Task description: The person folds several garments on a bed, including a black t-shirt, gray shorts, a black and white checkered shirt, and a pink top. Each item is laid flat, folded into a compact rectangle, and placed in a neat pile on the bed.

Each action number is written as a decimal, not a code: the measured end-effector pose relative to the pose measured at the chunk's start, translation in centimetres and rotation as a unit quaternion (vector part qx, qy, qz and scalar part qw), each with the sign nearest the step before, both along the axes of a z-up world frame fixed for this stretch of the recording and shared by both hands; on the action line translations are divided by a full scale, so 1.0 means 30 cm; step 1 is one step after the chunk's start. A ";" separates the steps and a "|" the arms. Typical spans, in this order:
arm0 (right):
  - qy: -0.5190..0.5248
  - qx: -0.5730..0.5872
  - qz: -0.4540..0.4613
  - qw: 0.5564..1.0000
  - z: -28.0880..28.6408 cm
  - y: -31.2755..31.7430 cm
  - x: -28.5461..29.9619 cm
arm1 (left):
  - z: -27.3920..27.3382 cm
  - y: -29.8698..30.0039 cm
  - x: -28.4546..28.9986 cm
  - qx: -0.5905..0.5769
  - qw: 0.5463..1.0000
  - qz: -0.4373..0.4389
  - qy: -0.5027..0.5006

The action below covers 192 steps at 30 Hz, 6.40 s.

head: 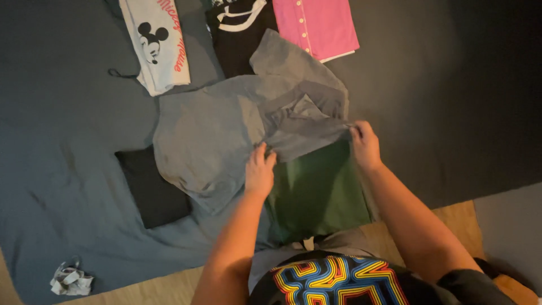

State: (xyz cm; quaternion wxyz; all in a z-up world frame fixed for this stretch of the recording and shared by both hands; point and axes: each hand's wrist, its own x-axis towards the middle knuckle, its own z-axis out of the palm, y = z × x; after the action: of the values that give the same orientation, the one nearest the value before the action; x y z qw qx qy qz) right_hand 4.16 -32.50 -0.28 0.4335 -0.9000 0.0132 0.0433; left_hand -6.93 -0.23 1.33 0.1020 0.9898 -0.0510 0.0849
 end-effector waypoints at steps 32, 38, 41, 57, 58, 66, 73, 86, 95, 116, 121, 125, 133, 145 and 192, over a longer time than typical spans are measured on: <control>-0.109 -0.244 0.460 0.847 0.017 0.668 -0.254 | 0.074 0.770 -0.508 -0.165 0.925 0.135 0.316; 0.025 -0.178 0.403 0.897 0.132 0.703 -0.174 | 0.197 0.843 -0.239 -0.426 0.864 0.178 0.201; 0.012 -0.257 0.359 0.897 0.075 0.727 -0.167 | 0.020 0.870 -0.153 -0.525 0.760 0.304 0.235; -0.114 -0.268 0.057 0.955 0.008 0.396 -0.060 | -0.009 0.756 -0.104 -0.385 0.776 0.338 0.368; -0.093 -0.295 0.068 0.949 0.037 0.427 -0.023 | 0.000 0.736 -0.069 -0.406 0.768 0.350 0.350; -0.038 -0.309 0.046 0.949 0.026 0.292 0.009 | -0.099 0.770 -0.096 -0.486 0.759 0.283 0.328; -0.207 -0.190 -0.017 0.960 0.082 0.216 0.137 | -0.081 0.903 -0.069 -0.491 0.778 0.342 0.188; -0.182 -0.447 0.074 0.873 -0.146 -0.029 -0.212 | -0.161 0.476 -0.154 0.060 0.988 0.015 0.144; -0.109 -0.495 0.105 0.856 -0.012 -0.229 -0.264 | 0.143 0.433 -0.283 0.152 0.927 -0.061 0.338; 0.043 -0.203 0.110 0.972 0.111 0.221 0.185 | 0.156 0.059 0.206 -0.194 0.930 0.155 0.270; 0.128 -0.263 0.083 0.953 -0.250 0.207 0.364 | -0.072 0.049 0.313 -0.113 0.930 0.192 0.292; 0.140 -0.061 0.054 0.987 -0.188 0.119 0.400 | -0.025 0.066 0.295 -0.170 0.926 0.210 0.264; 0.090 0.003 0.102 0.991 0.228 -0.008 0.046 | 0.267 -0.043 0.008 -0.217 0.962 0.073 0.146; 0.048 -0.334 0.157 0.928 0.090 -0.120 -0.320 | 0.108 -0.056 -0.234 -0.010 0.963 -0.131 0.234; -0.091 -0.358 0.275 0.888 0.039 0.716 -0.317 | 0.007 0.721 -0.295 -0.077 0.951 0.280 0.103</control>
State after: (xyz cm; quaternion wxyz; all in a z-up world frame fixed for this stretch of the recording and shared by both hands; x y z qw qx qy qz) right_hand -5.34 -11.01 0.89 0.0519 -0.9617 -0.2597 0.0714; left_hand -15.79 21.38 1.54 0.1548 0.9569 0.2456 0.0118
